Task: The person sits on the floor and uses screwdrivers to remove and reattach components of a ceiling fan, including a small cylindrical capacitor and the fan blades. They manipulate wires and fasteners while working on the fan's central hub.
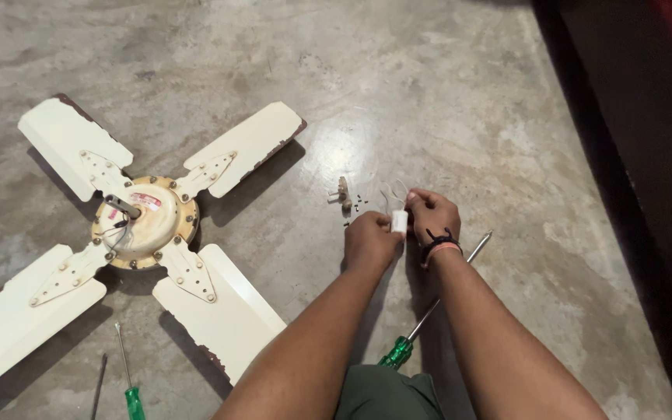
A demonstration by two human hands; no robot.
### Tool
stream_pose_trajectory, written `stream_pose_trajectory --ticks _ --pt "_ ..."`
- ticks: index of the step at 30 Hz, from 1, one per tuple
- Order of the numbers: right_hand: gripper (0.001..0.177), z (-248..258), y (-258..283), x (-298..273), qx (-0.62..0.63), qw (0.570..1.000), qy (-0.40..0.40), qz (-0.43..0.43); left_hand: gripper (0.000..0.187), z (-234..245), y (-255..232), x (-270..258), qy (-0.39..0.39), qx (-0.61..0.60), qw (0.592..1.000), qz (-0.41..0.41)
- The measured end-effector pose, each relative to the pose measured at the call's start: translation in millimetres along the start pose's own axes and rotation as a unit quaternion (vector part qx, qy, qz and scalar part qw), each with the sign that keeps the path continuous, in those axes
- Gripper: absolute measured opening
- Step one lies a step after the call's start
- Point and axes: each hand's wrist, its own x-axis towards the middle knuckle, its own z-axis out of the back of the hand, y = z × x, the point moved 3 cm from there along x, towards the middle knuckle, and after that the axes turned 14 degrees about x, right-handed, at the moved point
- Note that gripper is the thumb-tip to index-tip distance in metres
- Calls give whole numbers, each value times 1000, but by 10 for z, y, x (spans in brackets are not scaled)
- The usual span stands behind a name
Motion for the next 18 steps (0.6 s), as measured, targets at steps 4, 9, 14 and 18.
stream_pose_trajectory --ticks 4,9,14,18 --pt "32 13 53 -32 -142 983 -42 113 29 24 -71 -33 12 0 1000 23" --pt "32 -41 -50 -121 -133 978 -89 130 30 55 -64 -26 23 17 1000 -7" --pt "35 -31 -68 -153 -143 972 -107 151 41 68 30 -24 16 63 997 -48" --pt "39 0 -33 -234 -188 961 -121 160 57 179 174 -84 3 59 997 -58"
